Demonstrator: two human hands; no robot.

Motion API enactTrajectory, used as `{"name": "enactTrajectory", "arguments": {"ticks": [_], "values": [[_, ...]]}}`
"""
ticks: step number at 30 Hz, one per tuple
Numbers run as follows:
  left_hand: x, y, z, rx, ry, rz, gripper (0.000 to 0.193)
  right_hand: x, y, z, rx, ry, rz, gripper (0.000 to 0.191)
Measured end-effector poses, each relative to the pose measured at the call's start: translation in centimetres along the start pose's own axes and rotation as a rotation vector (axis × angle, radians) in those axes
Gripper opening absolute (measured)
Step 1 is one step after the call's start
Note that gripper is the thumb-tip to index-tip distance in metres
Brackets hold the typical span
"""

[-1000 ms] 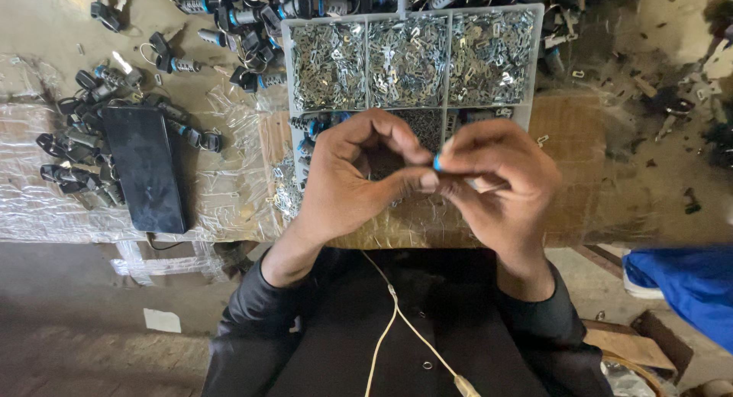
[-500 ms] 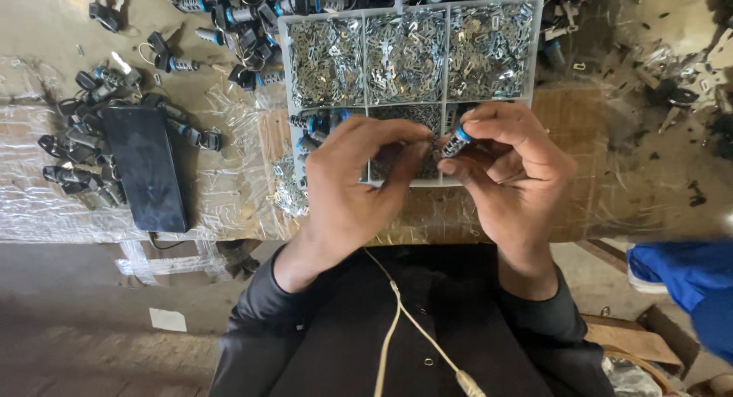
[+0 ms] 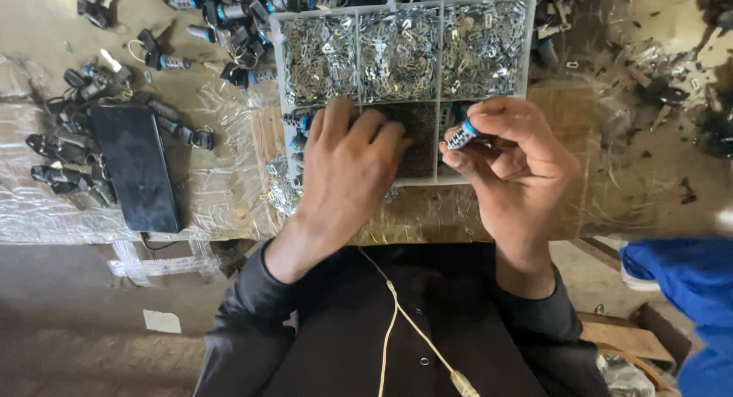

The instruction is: The person sits at a workbench assembling small lock cylinders by hand. They repeatedly pick tiny metal parts such as springs and pins from a compartment tray, insert them into a lock body held in one hand, and set finished units aside with the pile of locks and keys on the bench.

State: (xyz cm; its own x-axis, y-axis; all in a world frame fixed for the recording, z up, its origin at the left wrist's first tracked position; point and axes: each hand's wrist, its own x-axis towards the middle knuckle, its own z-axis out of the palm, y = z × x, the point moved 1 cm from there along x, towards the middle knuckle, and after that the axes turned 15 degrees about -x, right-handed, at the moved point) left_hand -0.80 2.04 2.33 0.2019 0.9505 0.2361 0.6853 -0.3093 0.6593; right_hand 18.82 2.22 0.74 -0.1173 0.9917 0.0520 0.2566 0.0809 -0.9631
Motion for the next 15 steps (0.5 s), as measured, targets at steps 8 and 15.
{"name": "enactTrajectory", "arguments": {"ticks": [8,15], "values": [[-0.41,0.12,-0.02,-0.232,0.129,-0.067,0.012,-0.05,0.29,0.11,0.037,-0.054,-0.028,0.035],[-0.25,-0.21,0.24,-0.234,0.104,-0.079,0.012,-0.05,0.18,0.35,0.045,-0.059,-0.039,0.036]]}}
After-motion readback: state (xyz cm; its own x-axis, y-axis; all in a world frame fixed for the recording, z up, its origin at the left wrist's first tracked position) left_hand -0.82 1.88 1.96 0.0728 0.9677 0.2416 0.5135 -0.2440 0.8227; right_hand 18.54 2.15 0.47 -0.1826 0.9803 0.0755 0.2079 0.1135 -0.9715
